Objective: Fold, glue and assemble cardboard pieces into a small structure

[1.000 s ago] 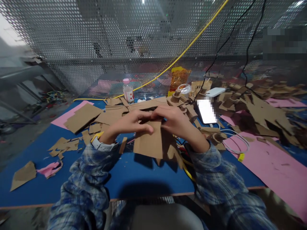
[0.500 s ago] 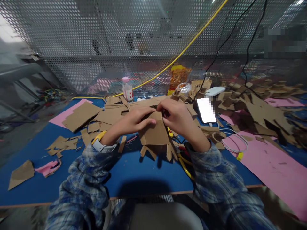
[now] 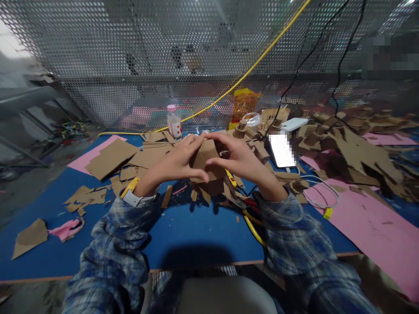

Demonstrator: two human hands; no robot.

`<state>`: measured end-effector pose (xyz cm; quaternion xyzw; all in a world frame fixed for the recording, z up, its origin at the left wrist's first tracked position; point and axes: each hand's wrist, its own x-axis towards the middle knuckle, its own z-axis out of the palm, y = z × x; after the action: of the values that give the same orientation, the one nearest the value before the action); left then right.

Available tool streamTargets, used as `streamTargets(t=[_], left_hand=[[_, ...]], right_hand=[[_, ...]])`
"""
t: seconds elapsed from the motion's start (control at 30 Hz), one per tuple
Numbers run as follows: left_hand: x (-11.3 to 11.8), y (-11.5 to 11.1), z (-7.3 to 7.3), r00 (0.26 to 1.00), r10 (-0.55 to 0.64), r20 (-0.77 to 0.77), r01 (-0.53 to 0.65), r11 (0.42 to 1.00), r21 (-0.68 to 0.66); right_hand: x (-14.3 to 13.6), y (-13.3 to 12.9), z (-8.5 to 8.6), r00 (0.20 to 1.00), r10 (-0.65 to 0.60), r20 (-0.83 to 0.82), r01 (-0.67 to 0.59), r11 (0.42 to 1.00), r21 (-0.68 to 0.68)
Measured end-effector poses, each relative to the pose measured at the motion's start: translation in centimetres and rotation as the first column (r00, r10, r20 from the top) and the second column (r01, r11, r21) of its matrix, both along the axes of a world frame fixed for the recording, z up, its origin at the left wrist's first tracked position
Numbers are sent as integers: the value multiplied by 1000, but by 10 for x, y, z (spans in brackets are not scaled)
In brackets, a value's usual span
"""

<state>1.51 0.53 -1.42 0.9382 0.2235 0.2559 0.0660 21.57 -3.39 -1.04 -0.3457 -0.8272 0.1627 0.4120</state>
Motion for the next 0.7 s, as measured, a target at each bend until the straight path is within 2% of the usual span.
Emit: streamTargets(t=[0.23, 0.33, 0.4, 0.57, 0.7], left_hand=[[7, -4, -10, 993, 110, -30, -106, 988, 113], [10, -3, -16, 996, 85, -17, -81, 981, 174], [10, 0, -20, 998, 67, -16, -63, 977, 203], [5, 4, -15, 998, 55, -12, -51, 974, 219], [0, -1, -1, 996, 56, 65, -66, 983, 173]], right_hand=[[-10, 1, -7, 993, -117, -21, 118, 992, 38], [-14, 1, -8, 980, -193, -52, 195, 980, 38], [-14, 2, -8, 978, -199, -69, 200, 980, 2], [-7, 8, -8, 986, -30, -164, -1, 983, -183], [0, 15, -12, 947, 154, -283, -245, 915, -322]])
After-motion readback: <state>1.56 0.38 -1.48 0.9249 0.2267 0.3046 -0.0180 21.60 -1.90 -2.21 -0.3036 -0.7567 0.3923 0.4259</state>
